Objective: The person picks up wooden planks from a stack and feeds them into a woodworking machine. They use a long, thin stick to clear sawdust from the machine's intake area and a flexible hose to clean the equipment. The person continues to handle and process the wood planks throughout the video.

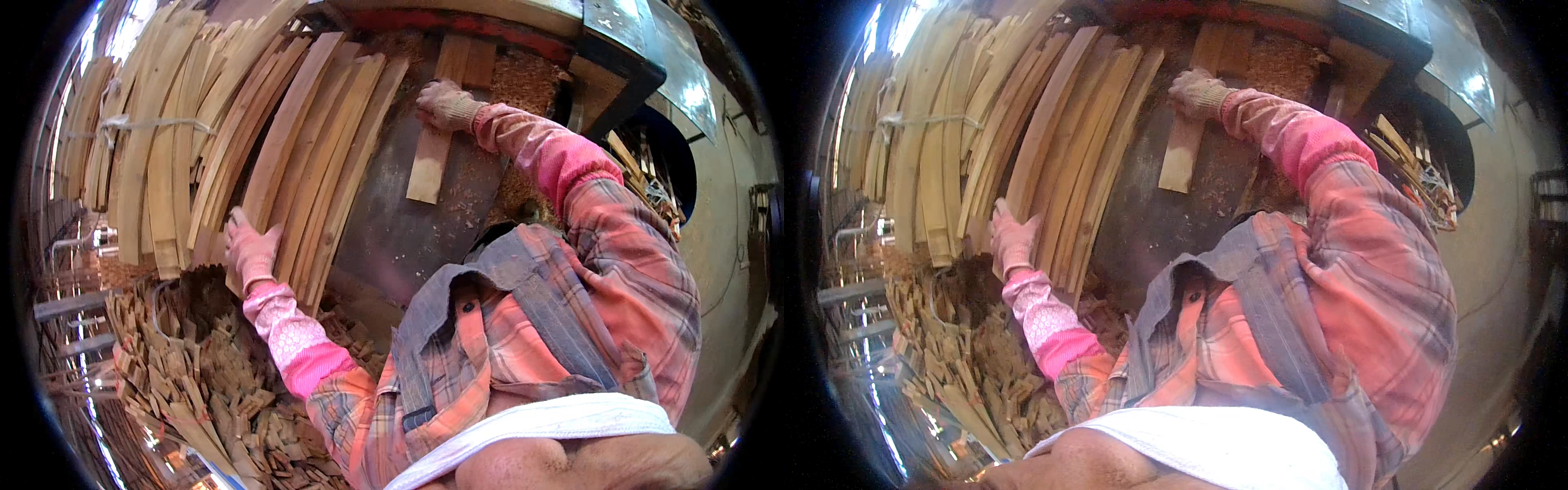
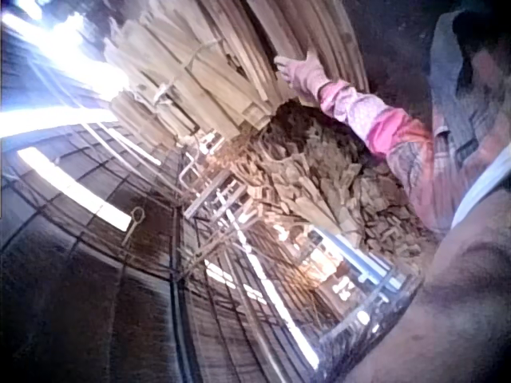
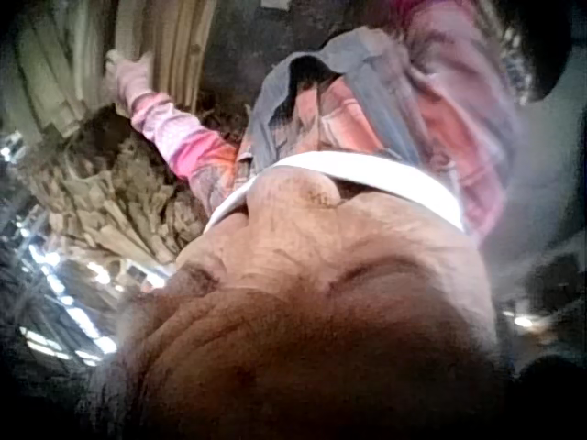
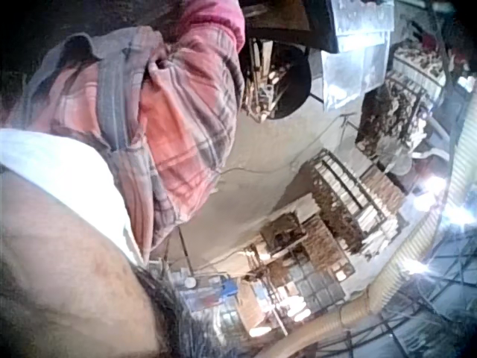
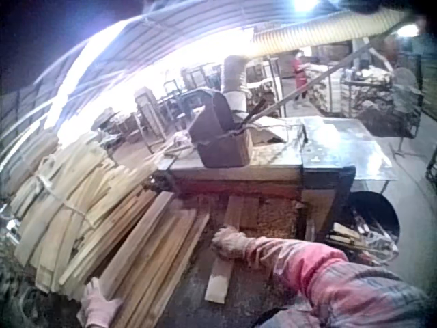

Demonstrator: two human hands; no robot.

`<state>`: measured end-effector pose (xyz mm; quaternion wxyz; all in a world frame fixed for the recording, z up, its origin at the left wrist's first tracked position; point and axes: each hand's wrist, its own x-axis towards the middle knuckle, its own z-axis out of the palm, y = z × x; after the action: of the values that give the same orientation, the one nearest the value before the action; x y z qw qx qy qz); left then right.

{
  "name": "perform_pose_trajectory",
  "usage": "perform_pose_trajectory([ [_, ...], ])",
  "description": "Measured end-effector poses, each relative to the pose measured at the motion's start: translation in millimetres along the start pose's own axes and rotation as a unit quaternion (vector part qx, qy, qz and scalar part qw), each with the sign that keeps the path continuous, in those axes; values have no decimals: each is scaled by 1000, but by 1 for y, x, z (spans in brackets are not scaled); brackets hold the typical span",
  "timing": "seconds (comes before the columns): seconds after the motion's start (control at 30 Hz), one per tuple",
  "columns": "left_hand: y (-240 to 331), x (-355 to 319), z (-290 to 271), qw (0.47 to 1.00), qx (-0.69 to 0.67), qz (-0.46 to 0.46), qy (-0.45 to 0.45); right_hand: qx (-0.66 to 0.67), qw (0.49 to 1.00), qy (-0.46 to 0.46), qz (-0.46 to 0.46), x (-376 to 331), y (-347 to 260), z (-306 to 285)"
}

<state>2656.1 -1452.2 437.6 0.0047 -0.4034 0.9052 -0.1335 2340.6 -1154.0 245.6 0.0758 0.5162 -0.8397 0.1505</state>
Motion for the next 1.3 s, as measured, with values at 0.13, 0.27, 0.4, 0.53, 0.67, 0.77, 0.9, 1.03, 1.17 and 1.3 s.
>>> perform_pose_trajectory([
  [0.13, -21, 8, 5, 999, -9, -45, -9, -23, 1000, 5, 12, 5, 17, 0],
  [0.27, 11, -28, -14, 998, -19, -33, 54, -52, 998, -9, 29, 5, 42, -10],
  [0.4, 38, -74, 5, 995, -39, -6, 87, -53, 979, -12, 194, 4, 35, -24],
  [0.53, 88, -104, 28, 995, -99, 17, 23, -1, 990, 74, 123, -16, -5, -38],
  [0.67, 121, -115, 73, 989, -141, 26, -19, 58, 991, 119, 12, -32, -63, -34],
  [0.77, 142, -117, 77, 984, -158, 25, -77, 82, 988, 116, -58, -25, -99, -11],
  [0.9, 162, -125, 95, 984, -158, 27, -84, 109, 976, 139, -127, -8, -135, -1],
  [1.03, 141, -127, 126, 962, -236, 132, -34, 80, 994, 7, -78, -5, -130, 8],
  [1.17, 73, -90, 97, 943, -180, 148, 236, 77, 995, 31, -56, 3, -103, 18],
  [1.3, 12, -18, 17, 997, -55, -4, 58, 1, 998, 42, -53, 7, -15, 25],
])
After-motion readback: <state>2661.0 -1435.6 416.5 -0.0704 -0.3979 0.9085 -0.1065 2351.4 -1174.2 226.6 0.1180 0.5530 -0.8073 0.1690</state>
